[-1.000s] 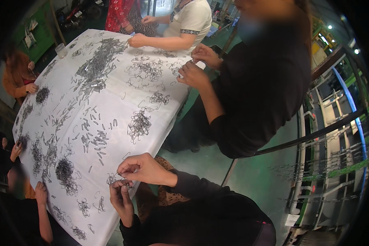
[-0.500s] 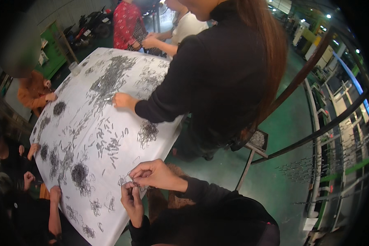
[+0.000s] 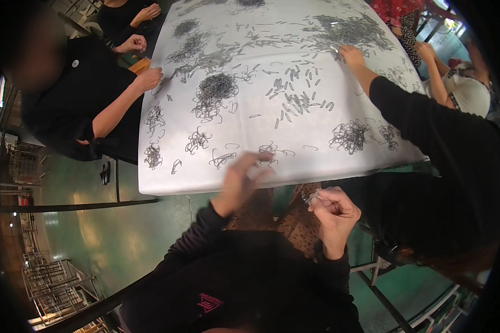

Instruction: The person sits at a table with several others and repeatedly picks up small black wire pieces from a white surface, separating and placing them into small piles. The group works together to organize the wires across the table.

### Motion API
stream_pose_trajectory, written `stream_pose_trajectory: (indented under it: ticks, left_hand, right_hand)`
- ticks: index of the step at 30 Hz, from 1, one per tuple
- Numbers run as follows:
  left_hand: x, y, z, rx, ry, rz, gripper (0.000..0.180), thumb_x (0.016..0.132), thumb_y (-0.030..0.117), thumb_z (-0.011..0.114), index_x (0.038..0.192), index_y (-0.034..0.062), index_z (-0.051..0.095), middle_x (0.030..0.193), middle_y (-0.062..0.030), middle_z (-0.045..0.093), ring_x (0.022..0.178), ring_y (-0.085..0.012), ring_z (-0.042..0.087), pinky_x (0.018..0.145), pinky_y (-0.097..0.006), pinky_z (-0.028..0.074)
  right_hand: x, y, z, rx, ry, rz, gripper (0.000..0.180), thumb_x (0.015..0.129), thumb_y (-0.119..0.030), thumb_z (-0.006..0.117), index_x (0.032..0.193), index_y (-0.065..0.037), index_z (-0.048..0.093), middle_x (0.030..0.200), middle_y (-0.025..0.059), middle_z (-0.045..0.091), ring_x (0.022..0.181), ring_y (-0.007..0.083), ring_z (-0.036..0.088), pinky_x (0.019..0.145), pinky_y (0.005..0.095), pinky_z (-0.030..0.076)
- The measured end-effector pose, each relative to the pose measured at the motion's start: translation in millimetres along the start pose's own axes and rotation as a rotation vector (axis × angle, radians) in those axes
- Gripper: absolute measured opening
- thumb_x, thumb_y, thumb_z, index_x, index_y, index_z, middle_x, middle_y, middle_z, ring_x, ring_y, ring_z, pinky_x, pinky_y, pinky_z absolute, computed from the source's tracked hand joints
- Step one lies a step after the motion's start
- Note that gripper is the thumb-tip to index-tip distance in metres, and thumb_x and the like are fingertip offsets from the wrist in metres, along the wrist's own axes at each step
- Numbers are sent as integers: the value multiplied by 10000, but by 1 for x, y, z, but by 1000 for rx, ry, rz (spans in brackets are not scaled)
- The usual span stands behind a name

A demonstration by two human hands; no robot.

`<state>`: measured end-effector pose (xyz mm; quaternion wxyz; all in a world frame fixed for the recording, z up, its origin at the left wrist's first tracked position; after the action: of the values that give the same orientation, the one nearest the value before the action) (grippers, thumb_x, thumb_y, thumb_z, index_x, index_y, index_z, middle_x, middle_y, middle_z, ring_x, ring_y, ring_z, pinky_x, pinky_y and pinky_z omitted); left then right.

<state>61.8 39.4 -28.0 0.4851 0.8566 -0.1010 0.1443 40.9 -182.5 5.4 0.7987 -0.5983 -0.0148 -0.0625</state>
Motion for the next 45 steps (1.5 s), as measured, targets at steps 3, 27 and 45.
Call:
stream_pose_trajectory:
  ticks: [3, 27, 45]
  left_hand:
    - [46, -72, -60, 506, 146, -30, 115, 798, 109, 687, 905, 77, 718, 850, -100, 676, 703, -246, 625, 670, -340, 509]
    - [42, -2, -1, -479, -85, -250, 106, 900, 30, 617, 945, -65, 632, 872, -90, 656, 693, -131, 602, 665, -257, 501]
    - [11, 89, 37, -152, -124, 136, 62, 840, 2, 646, 886, 2, 606, 937, -110, 655, 854, -237, 612, 800, -320, 476]
  right_hand:
    - [1, 5, -4, 7, -32, 44, 216, 739, 194, 608, 881, 38, 655, 793, 78, 619, 633, 111, 610, 579, 205, 484]
    - [-5, 12, -1, -79, -70, 136, 166, 814, 24, 665, 976, 14, 697, 854, 36, 700, 732, 29, 602, 658, 184, 487]
    - [-8, 4, 0, -310, 81, -150, 211, 753, 81, 670, 947, 5, 707, 808, 49, 669, 738, 93, 635, 669, 219, 506]
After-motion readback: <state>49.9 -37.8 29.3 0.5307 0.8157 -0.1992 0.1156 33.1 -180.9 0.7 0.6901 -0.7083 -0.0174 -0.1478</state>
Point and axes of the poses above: each hand's wrist, its own x-axis towards the middle knuckle, its own z-axis out of the palm, y = z × x, the point moved 4 cm from there along x, towards the middle knuckle
